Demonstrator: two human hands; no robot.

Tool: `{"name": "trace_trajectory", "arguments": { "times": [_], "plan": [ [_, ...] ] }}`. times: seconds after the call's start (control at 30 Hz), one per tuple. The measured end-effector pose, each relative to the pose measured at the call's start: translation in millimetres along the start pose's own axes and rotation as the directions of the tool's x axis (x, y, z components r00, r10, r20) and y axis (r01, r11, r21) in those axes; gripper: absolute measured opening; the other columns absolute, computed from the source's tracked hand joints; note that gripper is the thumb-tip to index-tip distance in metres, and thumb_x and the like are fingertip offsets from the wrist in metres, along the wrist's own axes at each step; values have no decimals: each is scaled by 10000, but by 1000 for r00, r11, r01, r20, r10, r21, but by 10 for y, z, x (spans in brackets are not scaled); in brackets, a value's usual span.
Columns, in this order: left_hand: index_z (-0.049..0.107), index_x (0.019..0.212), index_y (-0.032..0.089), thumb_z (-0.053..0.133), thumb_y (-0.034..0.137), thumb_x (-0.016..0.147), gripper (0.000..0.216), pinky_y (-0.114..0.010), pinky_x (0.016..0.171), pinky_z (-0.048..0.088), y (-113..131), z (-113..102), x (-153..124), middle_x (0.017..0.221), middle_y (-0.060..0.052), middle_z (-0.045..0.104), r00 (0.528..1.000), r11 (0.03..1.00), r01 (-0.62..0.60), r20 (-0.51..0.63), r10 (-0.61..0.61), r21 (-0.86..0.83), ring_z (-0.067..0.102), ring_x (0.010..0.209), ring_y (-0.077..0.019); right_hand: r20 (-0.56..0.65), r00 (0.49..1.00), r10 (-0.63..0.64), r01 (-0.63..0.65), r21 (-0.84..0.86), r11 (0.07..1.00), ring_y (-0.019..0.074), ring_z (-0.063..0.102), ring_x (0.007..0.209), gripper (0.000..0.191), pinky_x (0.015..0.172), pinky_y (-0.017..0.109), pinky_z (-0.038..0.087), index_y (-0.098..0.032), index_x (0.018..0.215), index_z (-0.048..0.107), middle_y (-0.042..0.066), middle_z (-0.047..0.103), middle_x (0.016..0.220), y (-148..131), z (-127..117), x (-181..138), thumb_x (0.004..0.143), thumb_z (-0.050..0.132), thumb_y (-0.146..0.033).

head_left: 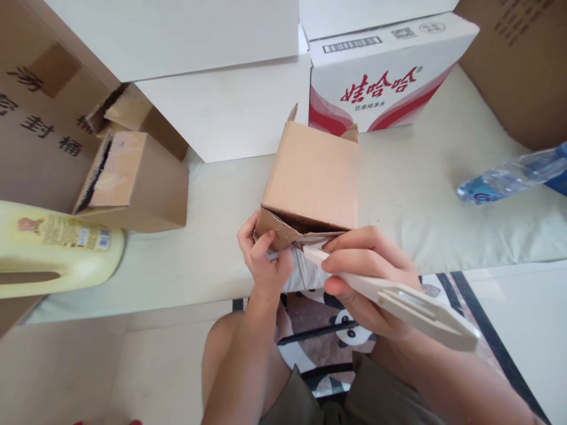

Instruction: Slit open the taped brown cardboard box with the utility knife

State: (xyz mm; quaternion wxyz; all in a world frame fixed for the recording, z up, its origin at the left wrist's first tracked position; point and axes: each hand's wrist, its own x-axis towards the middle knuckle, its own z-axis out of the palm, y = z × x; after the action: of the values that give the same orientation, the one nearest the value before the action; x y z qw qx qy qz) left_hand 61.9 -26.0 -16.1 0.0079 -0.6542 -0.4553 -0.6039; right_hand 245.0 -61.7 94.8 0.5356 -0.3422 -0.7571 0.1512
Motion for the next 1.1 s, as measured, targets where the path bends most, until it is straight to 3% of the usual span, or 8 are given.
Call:
{"name": "trace_trajectory", "arguments": {
  "times": [0.13, 0.6, 0.83, 1.1],
  "plan": [
    [512, 1274, 420, 623, 121, 901, 490, -499, 959, 548, 15, 8, 9, 1388, -70, 542, 1000, 999, -8, -2, 8, -46, 588, 1273, -254, -4, 1000, -7, 7, -15, 1000, 166, 698, 782, 154, 659, 291, 585, -214, 944, 692, 45, 644, 867, 13, -5, 8, 1008, 602, -321],
    [488, 1288, 372, 584, 109, 920, 463, -487, 924, 596, 54, 4, 43, 1341, -100, 535, 998, 997, -63, 18, 62, 43, 582, 1277, -228, -85, 996, -20, 22, 30, 999, 168, 693, 782, 143, 650, 294, 598, -200, 948, 703, 50, 641, 870, 43, 54, -18, 995, 625, -310],
    [498, 1284, 343, 591, 106, 893, 466, -454, 936, 597, 43, 2, 35, 1396, -89, 537, 992, 986, -122, 25, 120, 111, 588, 1298, -225, -50, 999, 10, -9, 14, 1000, 154, 696, 785, 160, 656, 284, 595, -207, 935, 698, 39, 634, 873, 35, 24, 2, 1004, 621, -330],
    [490, 1353, 317, 618, 49, 808, 620, -447, 955, 551, 20, 20, 80, 1428, -107, 552, 979, 974, -203, 8, 204, 99, 599, 1299, -264, -178, 984, 6, 5, 62, 998, 175, 686, 825, 125, 683, 318, 605, -227, 1024, 700, 43, 667, 913, 109, 35, -64, 999, 627, -325]
  ]
}}
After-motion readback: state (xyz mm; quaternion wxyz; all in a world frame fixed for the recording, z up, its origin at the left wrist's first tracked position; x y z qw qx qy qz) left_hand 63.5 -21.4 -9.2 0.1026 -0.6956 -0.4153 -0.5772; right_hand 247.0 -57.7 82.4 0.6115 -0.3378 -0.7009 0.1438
